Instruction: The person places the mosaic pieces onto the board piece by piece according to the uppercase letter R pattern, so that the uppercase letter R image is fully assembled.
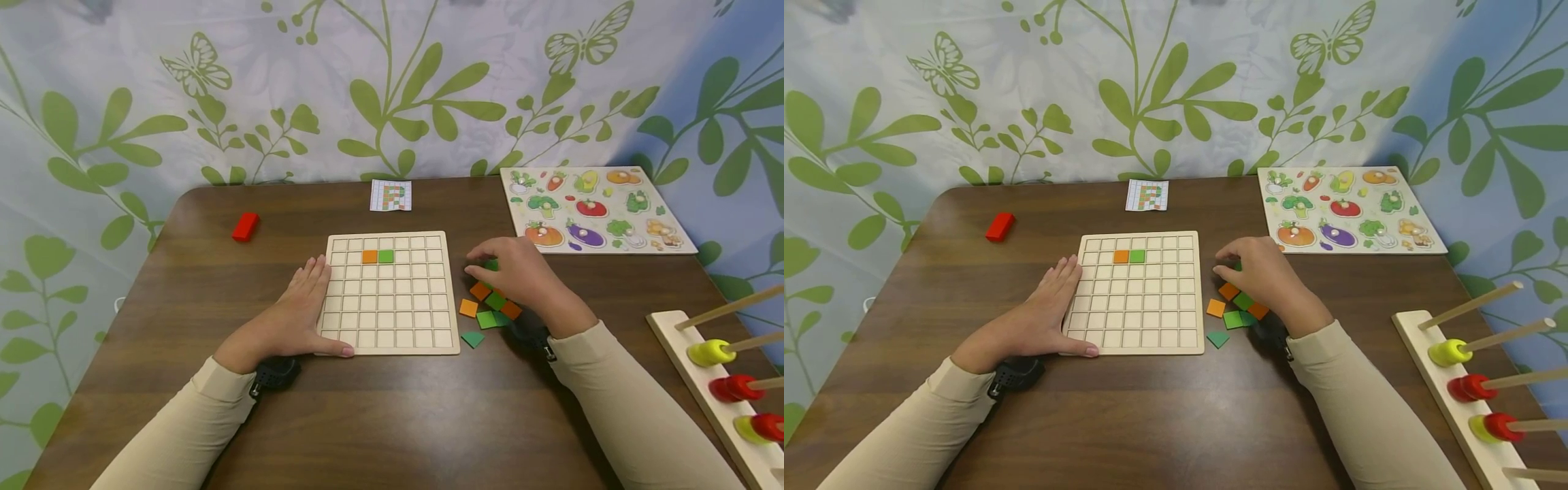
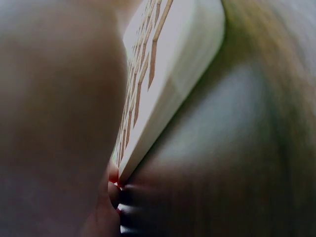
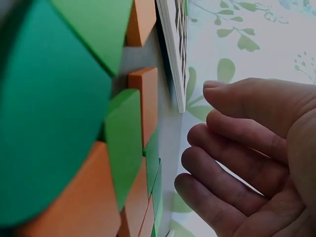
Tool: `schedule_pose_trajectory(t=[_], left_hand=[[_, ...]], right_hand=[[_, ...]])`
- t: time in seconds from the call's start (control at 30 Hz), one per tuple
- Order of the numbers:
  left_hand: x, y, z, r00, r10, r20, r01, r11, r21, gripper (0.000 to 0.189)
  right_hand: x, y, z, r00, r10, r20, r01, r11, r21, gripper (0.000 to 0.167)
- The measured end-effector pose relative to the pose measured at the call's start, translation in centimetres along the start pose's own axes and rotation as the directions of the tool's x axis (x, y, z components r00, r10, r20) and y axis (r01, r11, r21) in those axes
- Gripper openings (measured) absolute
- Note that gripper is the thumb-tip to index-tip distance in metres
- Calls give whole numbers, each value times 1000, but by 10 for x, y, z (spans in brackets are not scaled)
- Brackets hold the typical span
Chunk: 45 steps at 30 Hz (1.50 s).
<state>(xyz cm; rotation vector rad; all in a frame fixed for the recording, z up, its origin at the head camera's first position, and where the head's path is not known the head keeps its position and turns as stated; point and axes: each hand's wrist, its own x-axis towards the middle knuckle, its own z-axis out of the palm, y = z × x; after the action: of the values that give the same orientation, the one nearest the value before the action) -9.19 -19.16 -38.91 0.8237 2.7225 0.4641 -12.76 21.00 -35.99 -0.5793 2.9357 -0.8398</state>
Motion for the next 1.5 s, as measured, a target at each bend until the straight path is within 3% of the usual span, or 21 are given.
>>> schedule_pose_trajectory(t=[0.63, 1.5], left_hand=[[0, 0, 0, 1000, -1, 2, 1, 1000, -3, 152], [0, 0, 1, 1000, 2, -3, -2, 1000, 8, 153]], right_hand=[[-16, 1, 4, 994, -114, -6, 113, 993, -28, 23], [-22, -8, 2, 974, -196, 117, 199, 980, -10, 31]])
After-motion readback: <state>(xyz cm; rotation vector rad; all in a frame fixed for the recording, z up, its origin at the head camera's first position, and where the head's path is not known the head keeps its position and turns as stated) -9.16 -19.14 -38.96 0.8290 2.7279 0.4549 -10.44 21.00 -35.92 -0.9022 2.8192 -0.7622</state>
